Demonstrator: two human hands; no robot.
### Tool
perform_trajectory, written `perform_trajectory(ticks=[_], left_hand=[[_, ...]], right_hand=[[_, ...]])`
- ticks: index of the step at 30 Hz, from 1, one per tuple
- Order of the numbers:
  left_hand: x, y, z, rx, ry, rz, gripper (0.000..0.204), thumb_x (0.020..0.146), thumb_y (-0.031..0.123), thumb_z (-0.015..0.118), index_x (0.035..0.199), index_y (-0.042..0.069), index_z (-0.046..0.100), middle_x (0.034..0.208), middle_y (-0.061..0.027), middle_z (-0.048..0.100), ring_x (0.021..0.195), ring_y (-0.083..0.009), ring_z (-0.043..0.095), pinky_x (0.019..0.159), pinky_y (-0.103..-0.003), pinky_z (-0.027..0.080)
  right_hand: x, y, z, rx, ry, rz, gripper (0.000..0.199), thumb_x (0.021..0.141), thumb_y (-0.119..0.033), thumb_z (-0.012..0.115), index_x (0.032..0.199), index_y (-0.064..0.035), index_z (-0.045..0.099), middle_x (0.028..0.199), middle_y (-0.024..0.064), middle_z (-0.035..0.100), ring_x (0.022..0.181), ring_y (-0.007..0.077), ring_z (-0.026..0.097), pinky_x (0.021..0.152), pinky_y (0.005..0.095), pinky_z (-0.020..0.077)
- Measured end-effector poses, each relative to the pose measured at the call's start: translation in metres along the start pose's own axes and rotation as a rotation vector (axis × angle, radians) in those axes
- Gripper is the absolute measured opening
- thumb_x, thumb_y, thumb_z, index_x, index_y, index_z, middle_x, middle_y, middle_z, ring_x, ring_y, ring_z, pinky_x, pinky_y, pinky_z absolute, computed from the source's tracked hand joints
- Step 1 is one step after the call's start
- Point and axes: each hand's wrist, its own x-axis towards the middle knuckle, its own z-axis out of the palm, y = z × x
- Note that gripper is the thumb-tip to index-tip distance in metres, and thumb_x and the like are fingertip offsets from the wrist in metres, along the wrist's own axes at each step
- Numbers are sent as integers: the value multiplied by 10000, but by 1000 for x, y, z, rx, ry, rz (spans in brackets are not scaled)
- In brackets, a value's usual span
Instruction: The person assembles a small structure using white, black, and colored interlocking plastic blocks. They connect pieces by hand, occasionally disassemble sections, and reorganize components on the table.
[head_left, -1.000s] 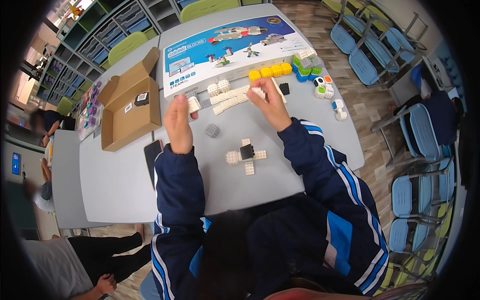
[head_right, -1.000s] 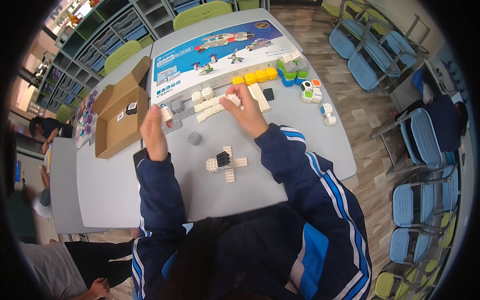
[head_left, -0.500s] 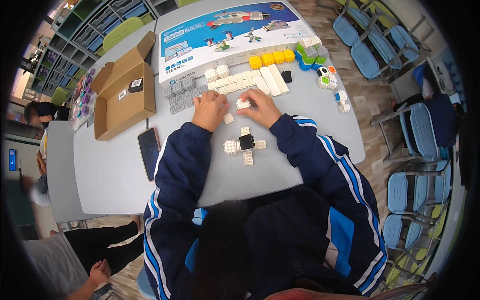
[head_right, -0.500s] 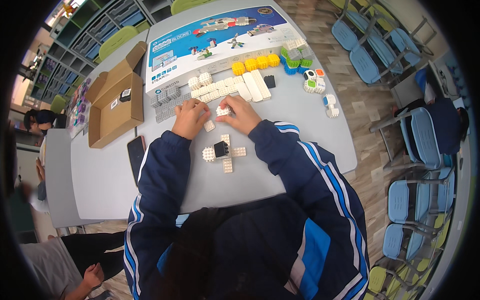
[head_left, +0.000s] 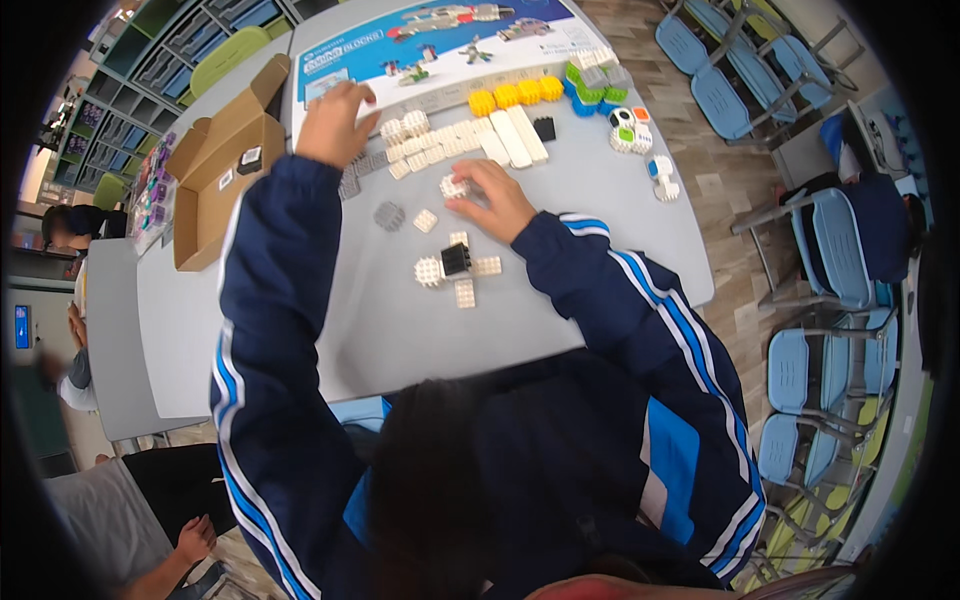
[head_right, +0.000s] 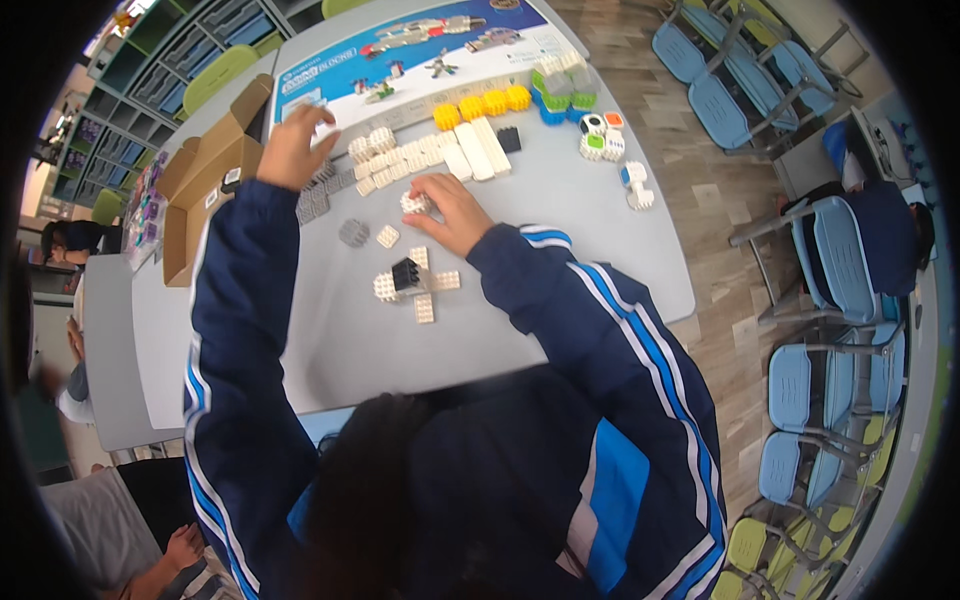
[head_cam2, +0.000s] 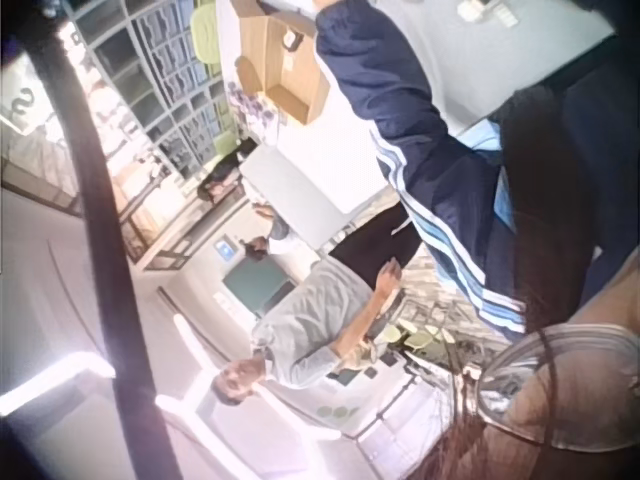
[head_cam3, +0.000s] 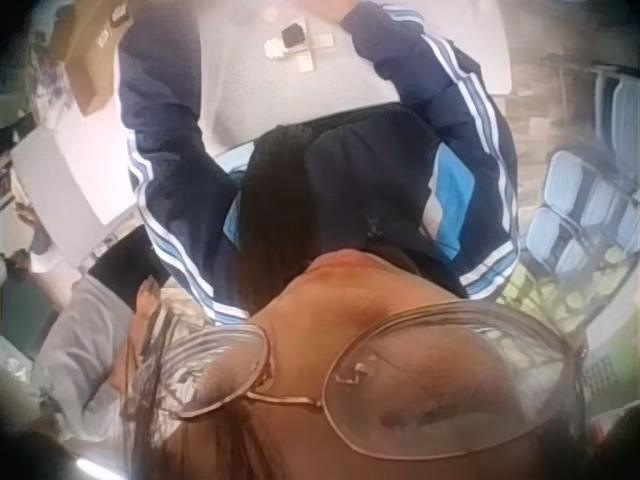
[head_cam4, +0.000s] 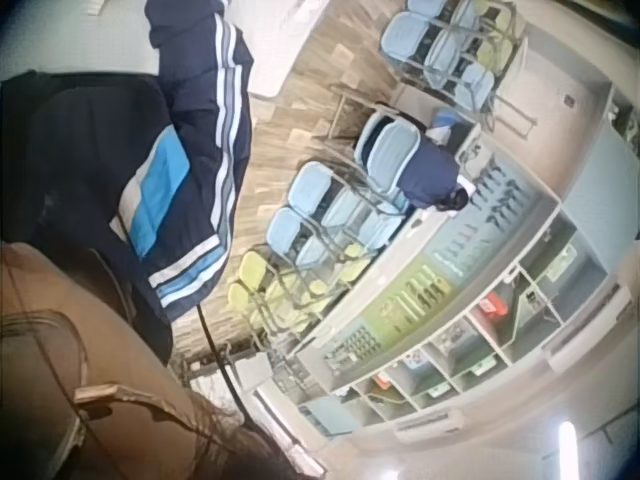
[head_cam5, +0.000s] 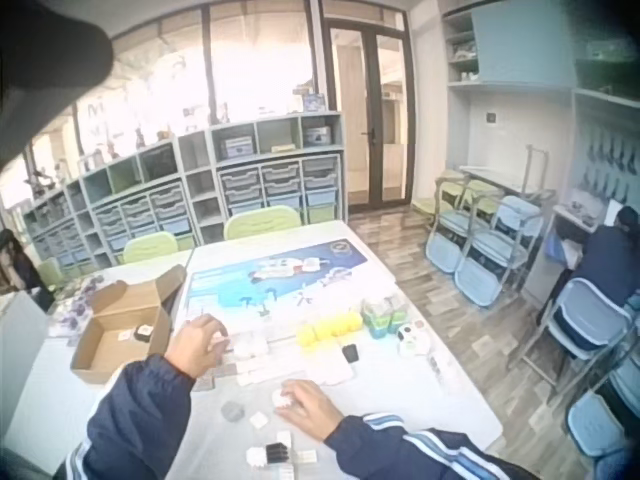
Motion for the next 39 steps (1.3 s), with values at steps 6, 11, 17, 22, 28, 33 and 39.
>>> perform_trajectory(ticks=[6,11,17,22,28,33,39], left_hand=[[71,19,60,333,-130,83,681,714,342,780,1285,80,516,1253,-141,542,1095,-335,563,904,-469,426],[96,38,102,537,-263,88,975,612,400,811,1424,63,391,1403,-206,453,1163,-388,544,950,-544,398],[110,35,117,589,-360,40,1121,551,407,819,1484,73,293,1450,-246,411,1120,-428,578,948,-591,381],[116,39,116,580,-416,113,1134,529,411,846,1450,33,303,1345,-249,501,920,-397,674,895,-560,426],[119,42,114,574,-420,112,1143,513,406,874,1432,26,311,1308,-246,532,897,-378,694,857,-562,446],[124,43,119,564,-434,104,1146,509,408,875,1428,25,309,1317,-251,526,920,-401,688,874,-577,441],[118,33,127,578,-428,97,1161,479,391,895,1418,0,333,1344,-302,510,918,-368,702,824,-658,420]], right_hand=[[-5,5,-1,47,50,42,286,851,-190,722,1040,-46,564,1081,130,592,1067,325,555,928,389,443],[-4,1,-4,87,89,18,259,865,-171,700,1035,-37,558,1067,134,590,1058,324,560,922,393,446],[-2,4,-2,63,92,-26,240,874,-165,679,1029,-33,553,1055,133,589,1033,326,565,896,395,456],[-3,2,-3,63,108,-35,228,867,-148,676,1018,-29,553,1043,132,589,1007,328,572,887,399,461],[-2,3,-2,69,109,-38,229,855,-134,679,1014,-26,554,1027,133,590,1001,326,577,884,395,466],[-2,4,-5,45,124,-48,223,844,-132,690,1005,-30,573,1045,135,595,1008,329,583,889,402,467],[27,0,-65,-391,487,-359,256,776,-145,754,977,-42,634,1127,154,606,1036,364,581,906,426,462]])
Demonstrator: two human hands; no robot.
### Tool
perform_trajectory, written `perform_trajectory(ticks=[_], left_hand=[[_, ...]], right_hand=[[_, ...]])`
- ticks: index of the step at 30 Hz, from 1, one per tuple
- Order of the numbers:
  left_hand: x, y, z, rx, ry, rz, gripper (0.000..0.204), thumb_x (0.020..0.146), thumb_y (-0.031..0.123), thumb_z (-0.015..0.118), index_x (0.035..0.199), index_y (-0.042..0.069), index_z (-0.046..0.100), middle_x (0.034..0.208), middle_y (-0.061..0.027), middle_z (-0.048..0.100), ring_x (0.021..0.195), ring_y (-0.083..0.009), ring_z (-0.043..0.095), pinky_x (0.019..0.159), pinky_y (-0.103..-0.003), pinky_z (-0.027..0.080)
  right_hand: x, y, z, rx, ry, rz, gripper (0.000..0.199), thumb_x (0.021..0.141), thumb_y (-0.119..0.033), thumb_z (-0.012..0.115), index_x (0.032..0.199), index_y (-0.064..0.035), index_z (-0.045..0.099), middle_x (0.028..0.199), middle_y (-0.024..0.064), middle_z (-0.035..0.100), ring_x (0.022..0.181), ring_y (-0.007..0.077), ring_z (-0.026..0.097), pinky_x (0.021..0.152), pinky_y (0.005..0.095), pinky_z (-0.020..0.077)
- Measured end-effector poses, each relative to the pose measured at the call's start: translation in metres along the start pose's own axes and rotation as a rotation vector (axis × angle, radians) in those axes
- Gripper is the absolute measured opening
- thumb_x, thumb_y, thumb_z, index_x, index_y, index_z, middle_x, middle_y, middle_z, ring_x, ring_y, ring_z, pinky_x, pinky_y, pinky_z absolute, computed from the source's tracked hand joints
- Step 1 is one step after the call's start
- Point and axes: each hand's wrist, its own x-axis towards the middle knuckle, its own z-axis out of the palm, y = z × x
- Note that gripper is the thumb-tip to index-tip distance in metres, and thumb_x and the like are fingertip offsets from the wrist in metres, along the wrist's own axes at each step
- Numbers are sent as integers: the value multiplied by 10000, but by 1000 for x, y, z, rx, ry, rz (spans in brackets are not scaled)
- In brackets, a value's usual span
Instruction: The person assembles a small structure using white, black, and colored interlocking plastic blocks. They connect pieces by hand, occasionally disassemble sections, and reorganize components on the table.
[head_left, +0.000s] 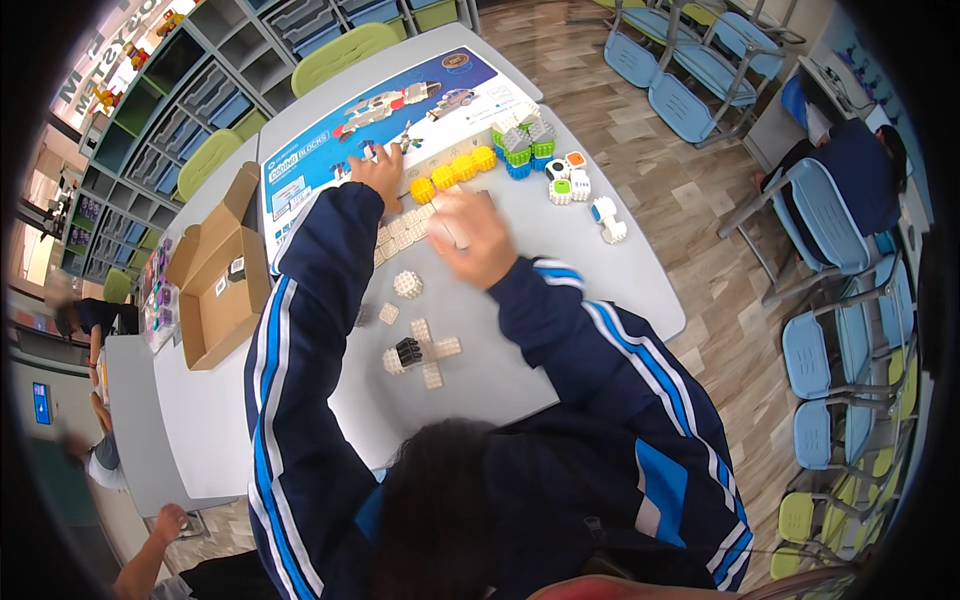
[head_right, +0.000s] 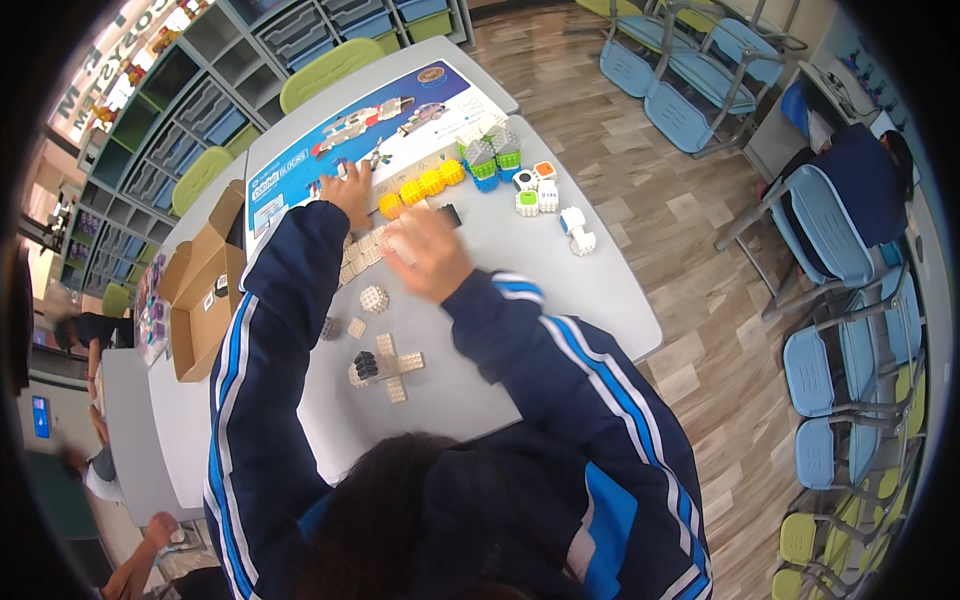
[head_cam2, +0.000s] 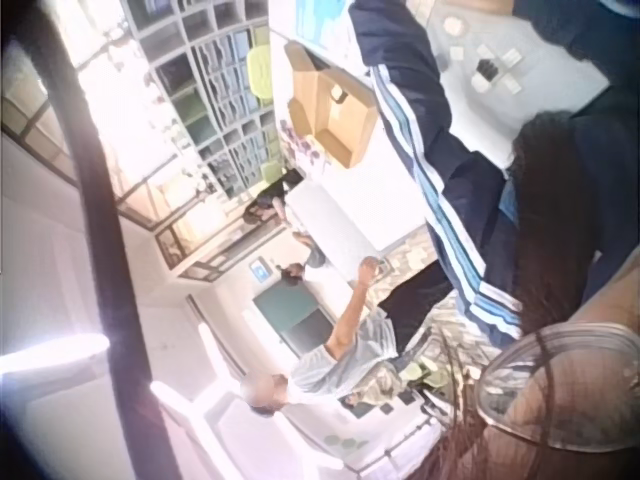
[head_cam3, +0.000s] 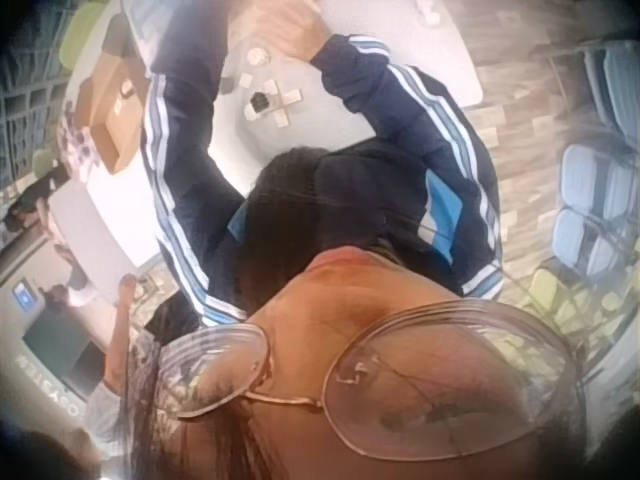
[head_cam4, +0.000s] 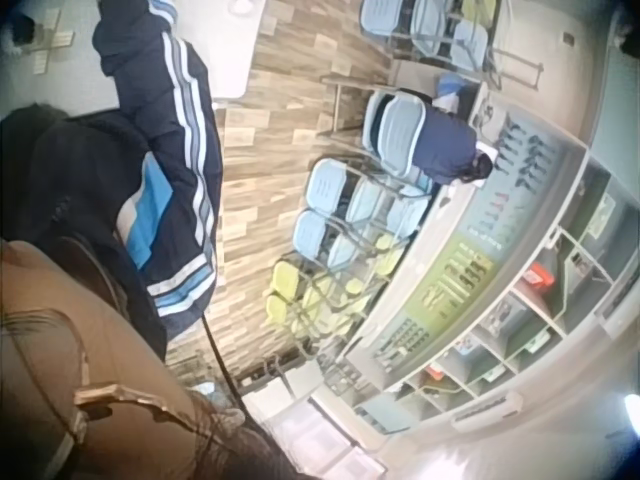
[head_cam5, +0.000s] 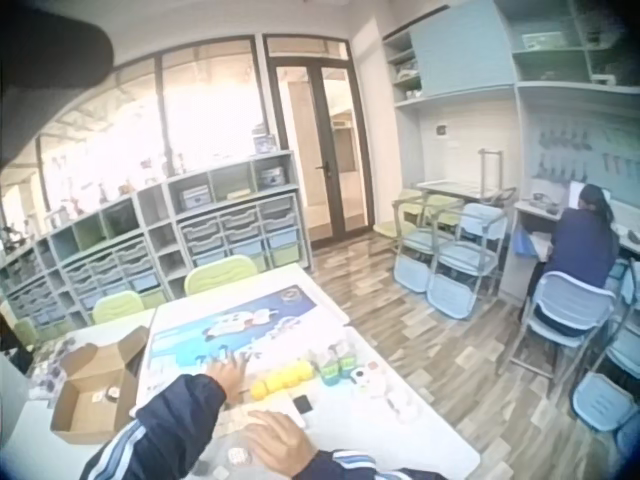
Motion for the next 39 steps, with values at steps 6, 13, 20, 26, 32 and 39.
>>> perform_trajectory(ticks=[6,13,20,26,32,39], left_hand=[[5,7,-7,-31,-68,-27,1174,496,376,888,1436,6,287,1377,-315,466,1015,-531,627,883,-654,428],[5,13,0,-21,-17,-52,1148,477,305,894,1414,-18,318,1373,-378,432,1058,-575,590,948,-756,332],[6,12,2,-22,-17,-72,1168,475,311,884,1432,1,292,1393,-356,433,1045,-591,587,963,-731,333],[5,16,-5,-38,-26,-98,1166,479,289,884,1434,-2,282,1397,-340,429,1074,-585,575,978,-728,325],[3,19,-8,-89,-87,-201,1181,506,253,897,1475,89,242,1476,-267,358,1223,-560,481,1018,-741,266],[10,43,7,-142,-11,-453,1071,585,170,865,1474,231,270,1502,-216,326,1311,-529,399,1017,-801,132]], right_hand=[[69,90,-53,-569,-103,473,726,703,-408,826,1344,-211,548,1422,197,395,1317,461,333,1044,536,369],[67,132,-28,-621,-597,643,585,674,-263,779,1237,-234,621,1301,169,489,1081,445,550,843,537,514],[70,124,-38,-519,-479,528,464,660,-203,752,1118,-181,683,1154,128,601,1001,391,609,820,461,534],[77,97,-68,-377,-326,508,438,664,-190,756,1096,-150,692,1165,124,602,1028,363,609,877,427,511],[58,44,-104,-252,-284,424,411,669,-158,757,1074,-132,693,1131,112,603,1014,343,610,864,417,509],[18,-7,-119,-152,-363,402,452,661,-132,757,1107,-142,683,1160,135,600,1028,342,606,853,410,520]])
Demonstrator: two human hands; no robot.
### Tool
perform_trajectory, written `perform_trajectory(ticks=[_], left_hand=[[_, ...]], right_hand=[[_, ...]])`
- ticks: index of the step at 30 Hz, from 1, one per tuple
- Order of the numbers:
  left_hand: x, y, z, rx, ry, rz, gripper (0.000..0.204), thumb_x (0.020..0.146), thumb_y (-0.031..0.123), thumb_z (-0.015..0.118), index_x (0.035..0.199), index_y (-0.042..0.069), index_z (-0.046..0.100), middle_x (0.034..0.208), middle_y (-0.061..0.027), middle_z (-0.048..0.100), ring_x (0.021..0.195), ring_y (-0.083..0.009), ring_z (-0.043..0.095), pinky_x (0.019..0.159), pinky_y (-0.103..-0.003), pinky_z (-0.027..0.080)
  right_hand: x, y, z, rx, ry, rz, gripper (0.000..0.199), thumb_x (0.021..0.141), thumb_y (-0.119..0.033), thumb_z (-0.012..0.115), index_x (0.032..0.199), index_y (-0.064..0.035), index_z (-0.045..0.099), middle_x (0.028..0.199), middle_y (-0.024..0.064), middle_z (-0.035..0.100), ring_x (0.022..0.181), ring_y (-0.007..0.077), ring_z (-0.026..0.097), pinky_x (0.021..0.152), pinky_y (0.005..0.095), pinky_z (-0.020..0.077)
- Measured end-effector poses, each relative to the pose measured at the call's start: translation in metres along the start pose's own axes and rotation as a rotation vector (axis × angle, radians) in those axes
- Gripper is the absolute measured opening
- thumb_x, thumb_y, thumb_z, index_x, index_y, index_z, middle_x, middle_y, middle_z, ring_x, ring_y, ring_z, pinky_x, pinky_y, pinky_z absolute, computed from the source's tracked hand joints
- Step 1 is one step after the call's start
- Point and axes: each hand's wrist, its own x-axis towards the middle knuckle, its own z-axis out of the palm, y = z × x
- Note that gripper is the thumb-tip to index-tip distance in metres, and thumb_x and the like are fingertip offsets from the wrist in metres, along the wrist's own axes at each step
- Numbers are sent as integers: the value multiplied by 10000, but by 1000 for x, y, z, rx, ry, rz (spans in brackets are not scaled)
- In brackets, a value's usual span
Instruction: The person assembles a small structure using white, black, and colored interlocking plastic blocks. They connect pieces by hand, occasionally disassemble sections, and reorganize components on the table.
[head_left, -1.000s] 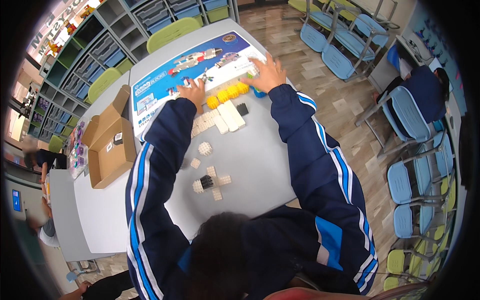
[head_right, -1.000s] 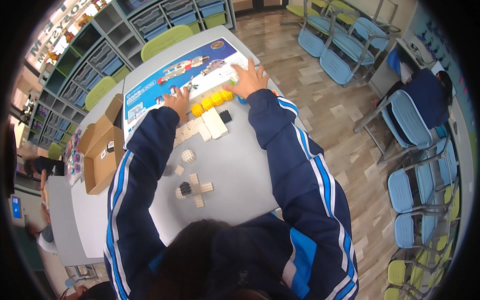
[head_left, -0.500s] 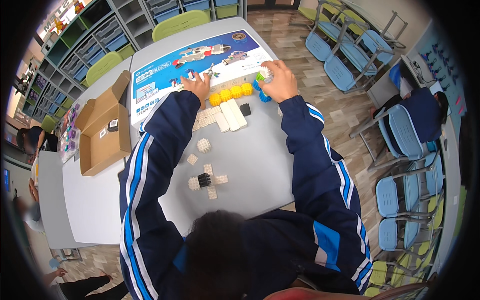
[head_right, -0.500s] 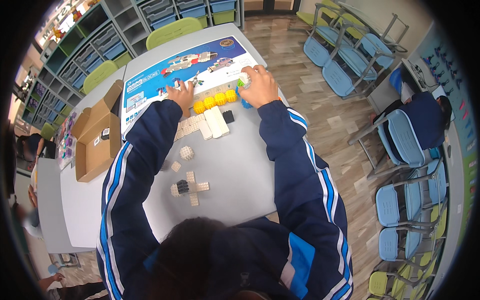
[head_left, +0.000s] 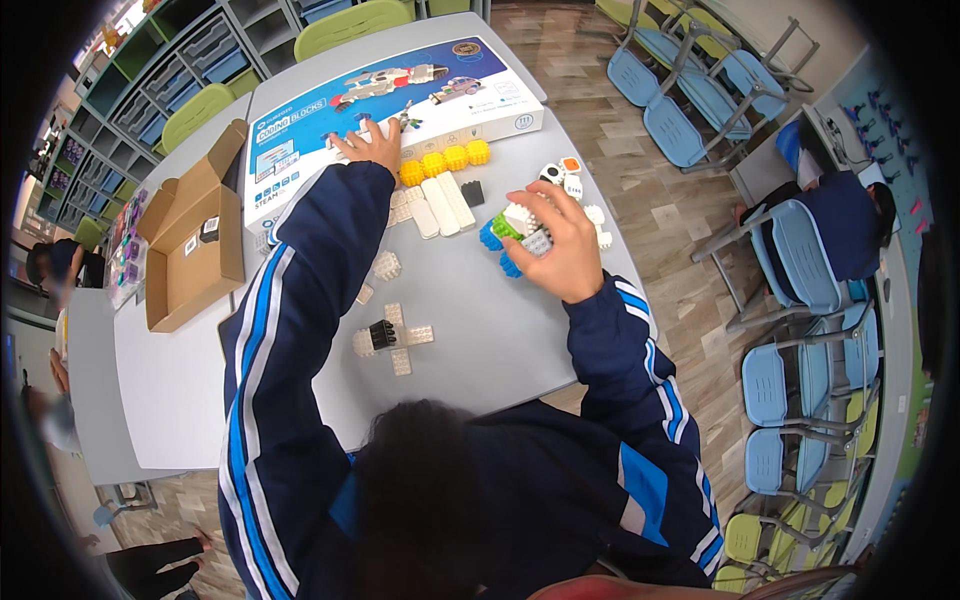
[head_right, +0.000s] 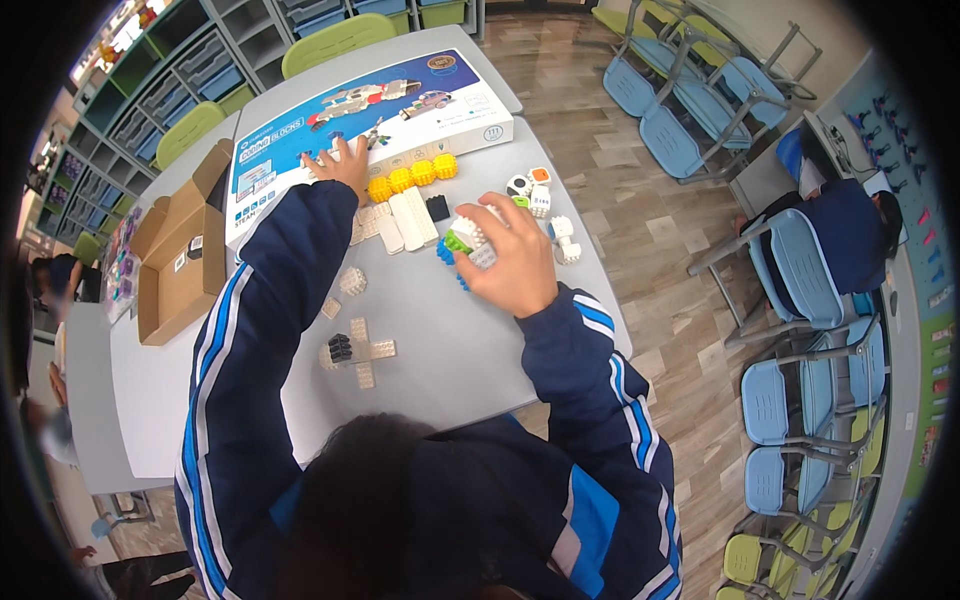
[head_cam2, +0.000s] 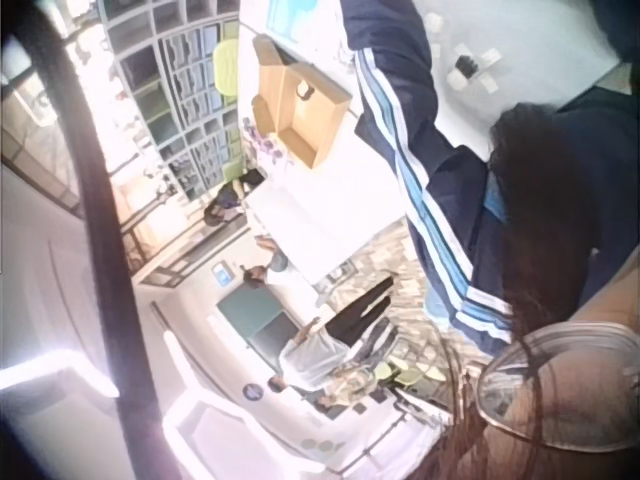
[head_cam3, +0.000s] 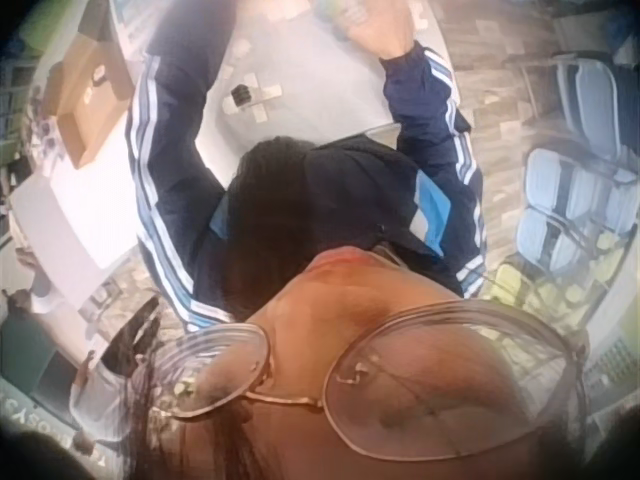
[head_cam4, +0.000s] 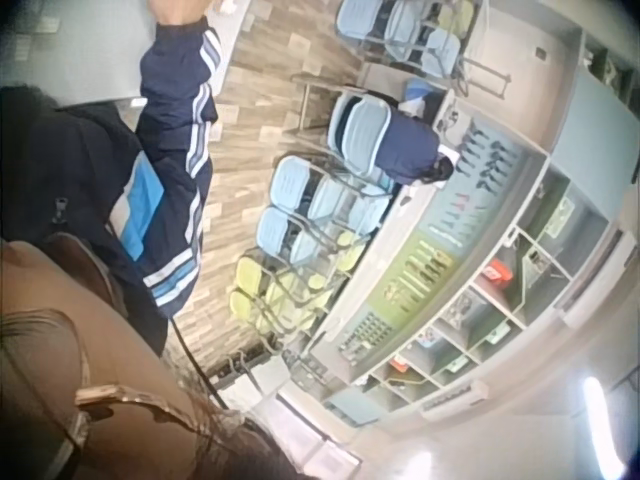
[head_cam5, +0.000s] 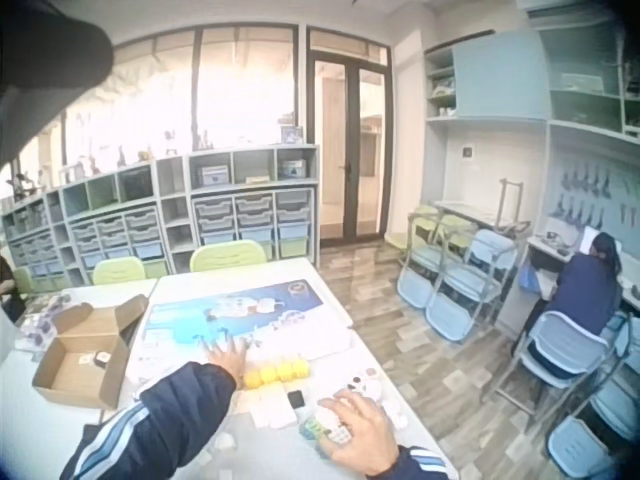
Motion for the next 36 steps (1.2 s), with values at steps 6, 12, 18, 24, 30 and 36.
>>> perform_trajectory(ticks=[6,12,18,24,30,36], left_hand=[[0,-2,-7,10,12,60,1057,580,169,860,1465,216,285,1477,-236,357,1282,-486,451,989,-796,198],[-4,-5,-14,47,41,84,1106,558,168,847,1487,208,248,1403,-271,434,1176,-473,549,995,-772,220],[-4,-3,-8,64,107,132,1055,604,144,802,1497,169,241,1323,-306,490,1081,-478,606,1011,-786,180],[2,-6,13,210,207,113,985,648,176,765,1498,110,272,1287,-318,514,936,-460,668,1005,-806,158],[-15,-11,-3,173,341,298,943,690,182,752,1500,103,276,1305,-289,515,1076,-441,618,1033,-764,198],[-33,-48,-50,-458,294,460,756,733,185,756,1409,89,431,1255,-196,596,1096,-368,619,1015,-552,420]], right_hand=[[-11,-1,7,36,-9,-36,463,656,-128,760,1112,-133,683,1182,131,586,1024,324,603,836,402,526],[-19,-2,19,57,-32,-44,467,649,-123,760,1110,-125,683,1180,137,587,1029,327,602,835,402,528],[-22,0,19,44,4,-69,473,644,-116,760,1112,-120,684,1175,142,589,1029,327,602,835,403,528],[-22,-7,21,27,-18,-136,473,644,-112,762,1111,-113,684,1173,149,588,1027,328,601,834,407,525],[-25,-7,24,-18,-37,-179,469,647,-117,767,1108,-115,683,1169,145,588,1018,326,601,829,410,521],[-25,-5,24,-8,-35,-173,478,652,-123,766,1122,-128,681,1177,133,587,1019,320,600,835,405,518]])
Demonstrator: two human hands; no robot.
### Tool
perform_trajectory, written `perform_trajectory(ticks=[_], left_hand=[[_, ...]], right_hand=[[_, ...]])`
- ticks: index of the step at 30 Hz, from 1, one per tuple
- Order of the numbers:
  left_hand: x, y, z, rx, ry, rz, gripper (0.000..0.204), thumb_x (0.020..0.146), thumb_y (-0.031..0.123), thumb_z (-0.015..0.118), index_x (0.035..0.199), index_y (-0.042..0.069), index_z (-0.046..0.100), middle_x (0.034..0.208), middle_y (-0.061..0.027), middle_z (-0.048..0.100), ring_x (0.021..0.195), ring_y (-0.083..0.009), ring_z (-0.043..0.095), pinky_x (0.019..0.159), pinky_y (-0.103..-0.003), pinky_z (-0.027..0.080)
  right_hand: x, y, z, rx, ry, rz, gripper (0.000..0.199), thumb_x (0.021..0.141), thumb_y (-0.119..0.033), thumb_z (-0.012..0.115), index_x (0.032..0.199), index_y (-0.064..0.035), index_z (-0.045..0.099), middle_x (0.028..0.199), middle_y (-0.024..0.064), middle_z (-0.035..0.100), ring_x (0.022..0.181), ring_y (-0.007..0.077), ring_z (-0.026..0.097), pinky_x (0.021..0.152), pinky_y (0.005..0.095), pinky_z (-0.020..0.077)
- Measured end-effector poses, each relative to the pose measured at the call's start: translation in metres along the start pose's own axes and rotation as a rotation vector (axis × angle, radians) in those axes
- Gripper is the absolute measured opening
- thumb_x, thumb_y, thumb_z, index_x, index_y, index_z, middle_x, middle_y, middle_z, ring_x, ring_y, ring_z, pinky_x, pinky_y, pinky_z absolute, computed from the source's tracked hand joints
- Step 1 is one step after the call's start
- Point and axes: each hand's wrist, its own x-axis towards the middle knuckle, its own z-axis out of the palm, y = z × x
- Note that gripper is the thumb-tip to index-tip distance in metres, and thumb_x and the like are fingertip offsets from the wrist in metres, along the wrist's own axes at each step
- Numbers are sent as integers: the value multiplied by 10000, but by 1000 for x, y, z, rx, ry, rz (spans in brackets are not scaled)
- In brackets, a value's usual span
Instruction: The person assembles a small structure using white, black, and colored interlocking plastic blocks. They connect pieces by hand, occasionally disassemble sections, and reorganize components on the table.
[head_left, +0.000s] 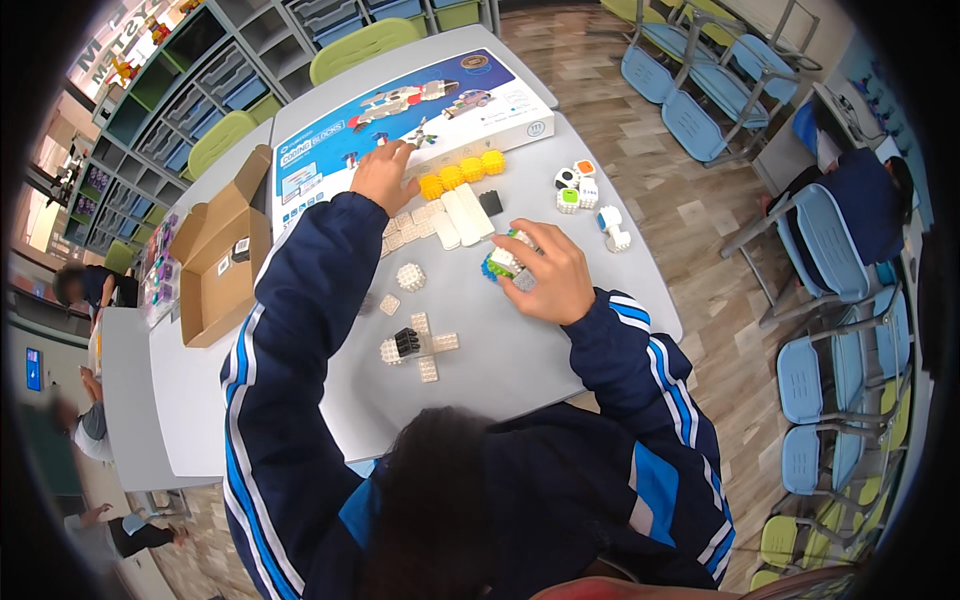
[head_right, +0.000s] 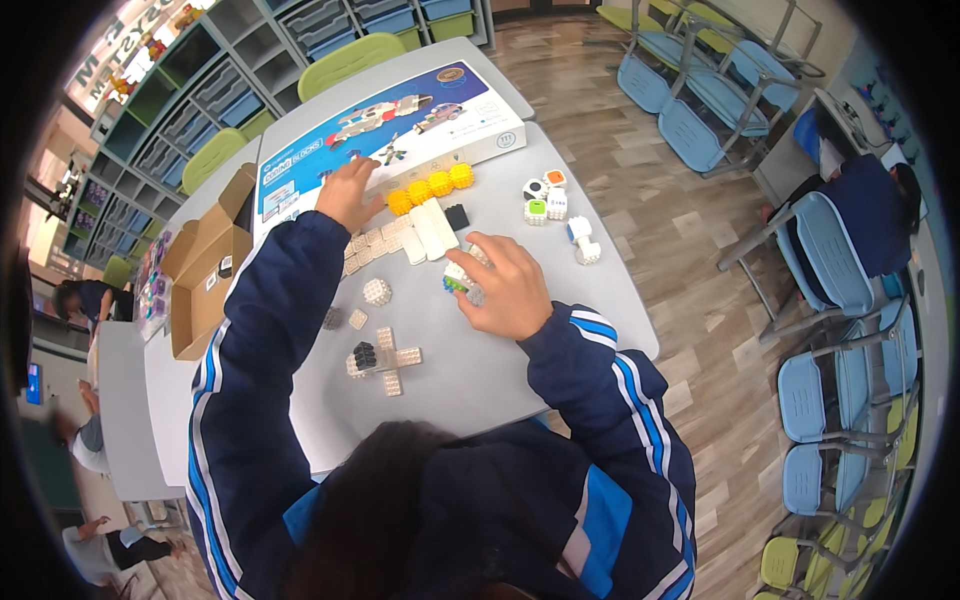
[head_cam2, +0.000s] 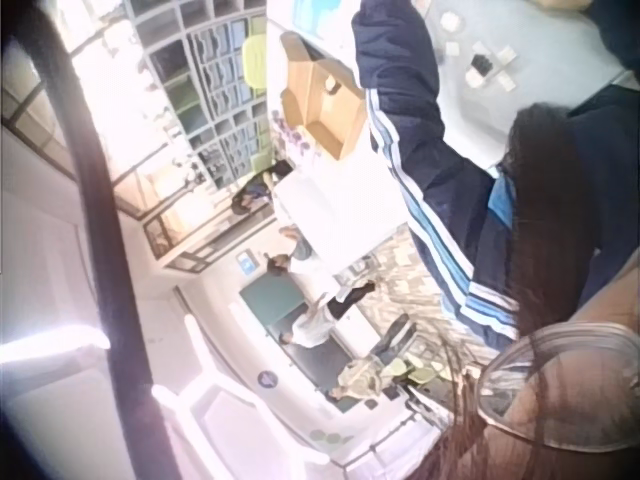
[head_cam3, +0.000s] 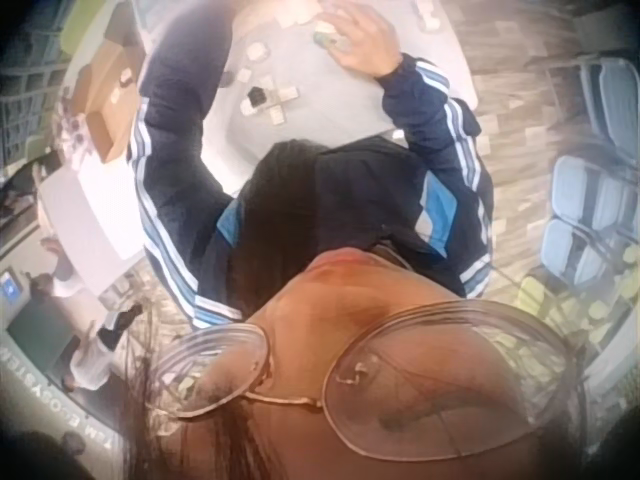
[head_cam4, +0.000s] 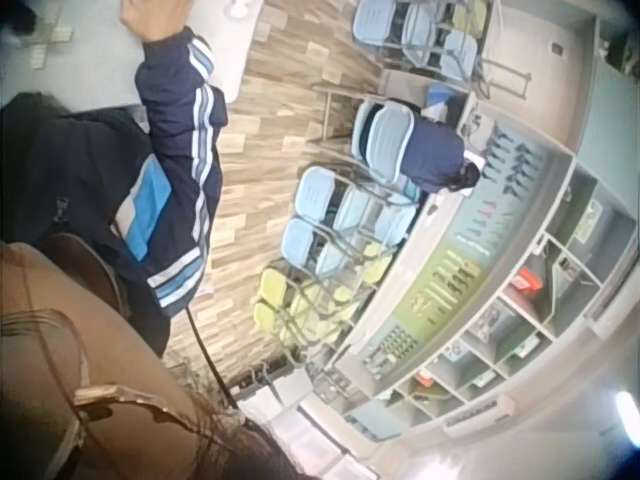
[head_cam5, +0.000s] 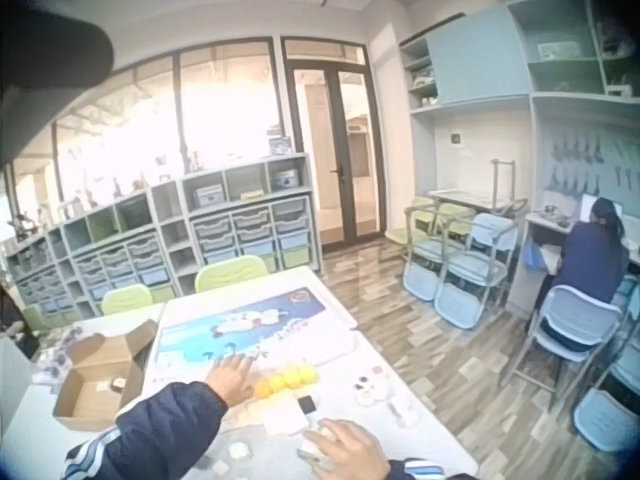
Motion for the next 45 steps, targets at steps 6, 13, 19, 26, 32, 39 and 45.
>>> perform_trajectory(ticks=[6,13,19,26,32,39,45], left_hand=[[-11,20,-23,-1936,184,-864,666,875,174,677,1348,-111,304,1248,-276,499,1191,-405,532,1053,-469,452],[-25,-3,36,-2595,357,-1179,935,861,206,691,1434,-79,10,1392,-282,322,1294,-388,385,1117,-466,364],[-15,5,61,-2388,500,-1397,915,809,291,751,1416,-33,148,1300,-208,402,1102,-287,514,958,-386,450],[-2,11,69,-2169,581,-1659,712,780,318,790,1255,27,345,1058,-95,421,873,-191,478,784,-336,475],[3,-13,87,-2208,525,-1775,617,807,298,777,1217,65,379,1023,-55,425,810,-153,441,708,-319,430],[18,15,54,-2014,391,-1845,397,846,347,699,1131,148,508,930,-15,467,758,-126,388,635,-293,310],[17,11,54,-2066,372,-1779,344,839,398,706,1091,202,575,1018,35,553,734,-118,343,653,-294,296]], right_hand=[[-2,3,1,0,3,6,492,654,-128,768,1137,-145,682,1183,126,590,1026,314,601,843,398,518],[0,1,4,5,12,-8,493,650,-127,771,1136,-148,687,1182,124,603,1023,308,604,842,396,524],[1,1,3,1,24,-18,493,646,-123,772,1132,-147,694,1175,118,606,1010,308,609,837,395,526],[1,4,2,0,18,-23,488,649,-122,769,1131,-143,695,1171,118,607,1011,309,611,830,391,527],[3,1,3,19,15,-31,485,657,-123,765,1136,-141,694,1172,116,607,1012,306,610,834,391,524],[2,2,-1,4,-10,-7,491,647,-123,788,1129,-128,699,1178,125,618,1022,310,617,845,384,529],[1,4,0,11,-7,-20,487,664,-130,766,1145,-143,689,1170,106,603,1020,309,601,842,392,519]])
